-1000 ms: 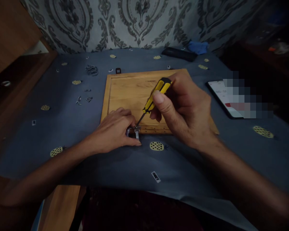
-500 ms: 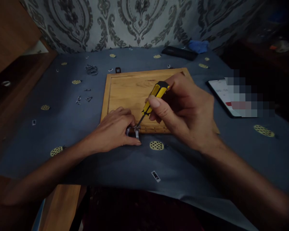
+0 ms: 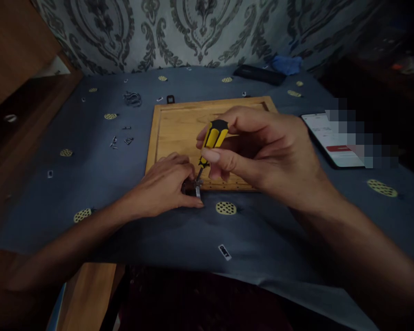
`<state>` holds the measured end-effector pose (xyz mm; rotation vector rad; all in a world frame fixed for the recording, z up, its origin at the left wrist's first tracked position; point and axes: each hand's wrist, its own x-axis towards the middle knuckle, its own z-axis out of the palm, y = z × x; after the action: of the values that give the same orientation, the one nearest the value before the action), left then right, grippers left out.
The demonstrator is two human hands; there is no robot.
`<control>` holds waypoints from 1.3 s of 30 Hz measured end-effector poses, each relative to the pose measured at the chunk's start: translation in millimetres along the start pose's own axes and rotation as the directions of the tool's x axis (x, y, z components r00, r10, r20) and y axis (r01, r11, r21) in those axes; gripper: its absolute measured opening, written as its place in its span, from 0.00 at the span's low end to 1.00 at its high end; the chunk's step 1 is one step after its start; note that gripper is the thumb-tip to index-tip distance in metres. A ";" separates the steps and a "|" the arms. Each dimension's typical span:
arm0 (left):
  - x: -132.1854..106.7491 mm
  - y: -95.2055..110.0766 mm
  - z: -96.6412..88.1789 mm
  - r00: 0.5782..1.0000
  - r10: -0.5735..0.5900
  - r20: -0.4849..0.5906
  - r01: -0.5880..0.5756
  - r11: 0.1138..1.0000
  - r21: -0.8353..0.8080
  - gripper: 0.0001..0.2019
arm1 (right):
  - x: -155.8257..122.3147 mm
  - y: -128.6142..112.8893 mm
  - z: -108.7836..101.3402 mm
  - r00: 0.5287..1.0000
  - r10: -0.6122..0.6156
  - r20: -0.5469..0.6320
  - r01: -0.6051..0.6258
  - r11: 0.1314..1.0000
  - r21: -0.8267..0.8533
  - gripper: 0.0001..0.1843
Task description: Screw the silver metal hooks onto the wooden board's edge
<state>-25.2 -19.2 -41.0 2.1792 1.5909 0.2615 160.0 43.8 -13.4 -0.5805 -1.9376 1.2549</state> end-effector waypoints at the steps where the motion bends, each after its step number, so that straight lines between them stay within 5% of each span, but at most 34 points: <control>1: 0.0 -0.4 0.3 1.000 0.001 0.001 -0.001 1.000 -0.004 0.17 | 1.1 0.2 0.9 1.000 0.008 -0.002 -0.008 1.000 0.009 0.17; 12: 0.5 -1.1 0.3 1.000 0.009 0.007 -0.009 1.000 0.000 0.17 | 0.0 -8.2 -3.6 0.997 0.026 0.077 -0.026 1.000 0.006 0.13; 19: 1.1 -2.9 2.9 1.000 0.011 -0.005 -0.011 1.000 -0.009 0.19 | -3.2 -3.6 3.8 0.991 -0.063 -0.114 0.058 0.997 -0.045 0.20; 24: 0.6 -3.6 3.5 0.999 0.018 -0.036 -0.018 1.000 -0.006 0.20 | -3.0 0.1 6.8 0.930 -0.226 -0.290 0.216 0.974 -0.067 0.16; 39: 1.3 -1.9 1.2 1.000 0.010 -0.017 -0.010 1.000 -0.007 0.20 | -7.1 8.5 9.0 0.958 -0.145 -0.247 0.151 0.989 0.003 0.17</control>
<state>-25.9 -17.9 -43.0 2.1855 1.5865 0.2893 157.2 37.3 -25.7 -0.5419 -1.7242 1.0558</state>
